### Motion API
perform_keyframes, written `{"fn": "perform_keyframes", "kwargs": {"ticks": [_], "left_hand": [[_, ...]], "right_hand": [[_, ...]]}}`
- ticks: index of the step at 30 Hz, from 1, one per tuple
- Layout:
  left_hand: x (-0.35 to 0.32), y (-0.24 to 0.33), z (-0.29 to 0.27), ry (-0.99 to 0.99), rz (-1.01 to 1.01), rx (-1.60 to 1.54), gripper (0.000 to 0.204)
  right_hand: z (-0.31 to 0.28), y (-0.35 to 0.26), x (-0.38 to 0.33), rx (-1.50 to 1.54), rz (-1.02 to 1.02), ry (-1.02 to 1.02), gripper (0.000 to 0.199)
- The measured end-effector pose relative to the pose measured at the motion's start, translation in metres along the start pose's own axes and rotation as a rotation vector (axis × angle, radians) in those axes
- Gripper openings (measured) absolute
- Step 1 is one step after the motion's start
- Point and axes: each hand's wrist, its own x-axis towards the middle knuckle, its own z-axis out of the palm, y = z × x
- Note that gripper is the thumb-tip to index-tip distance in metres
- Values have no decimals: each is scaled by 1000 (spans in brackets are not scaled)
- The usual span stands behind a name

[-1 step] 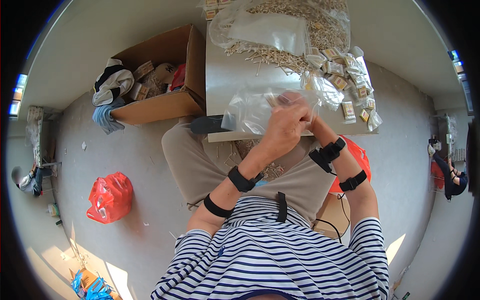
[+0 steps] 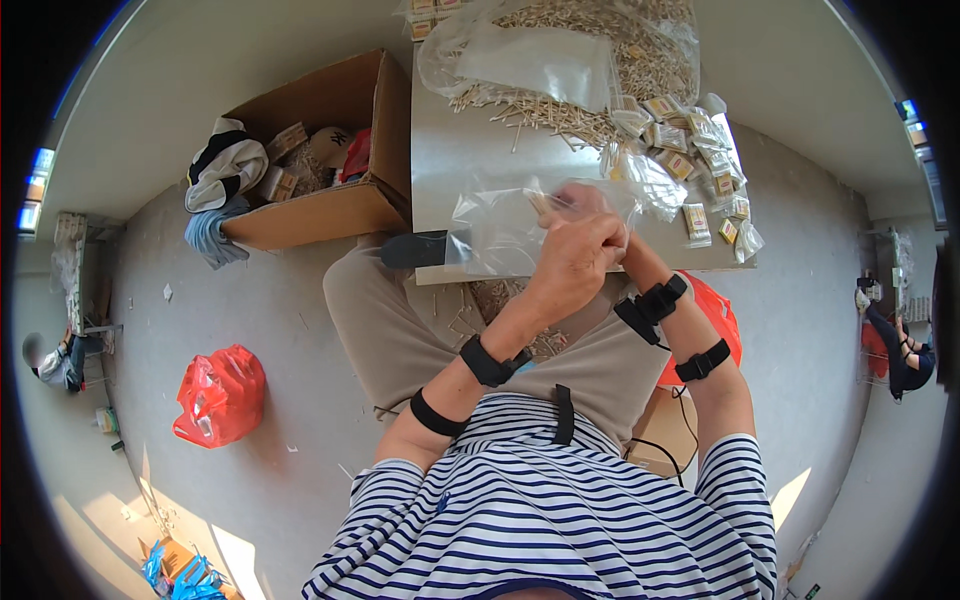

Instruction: The recorder is picking up packs of cotton swabs and placing them into a plastic bag.

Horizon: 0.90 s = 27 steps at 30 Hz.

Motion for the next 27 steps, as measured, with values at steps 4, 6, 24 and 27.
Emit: {"fn": "perform_keyframes", "kwargs": {"ticks": [4,6,24,27], "left_hand": [[-9,-7,-3,-84,-89,-33,5],[-10,-3,-14,-173,-134,-163,6],[-46,-95,23,77,-840,-650,26],[-39,-96,23,236,-852,-798,17]], "right_hand": [[4,-8,5,-90,-6,-61,36],[-2,10,2,95,-52,-171,38],[20,36,-2,869,413,194,44],[13,27,0,888,465,129,33]]}}
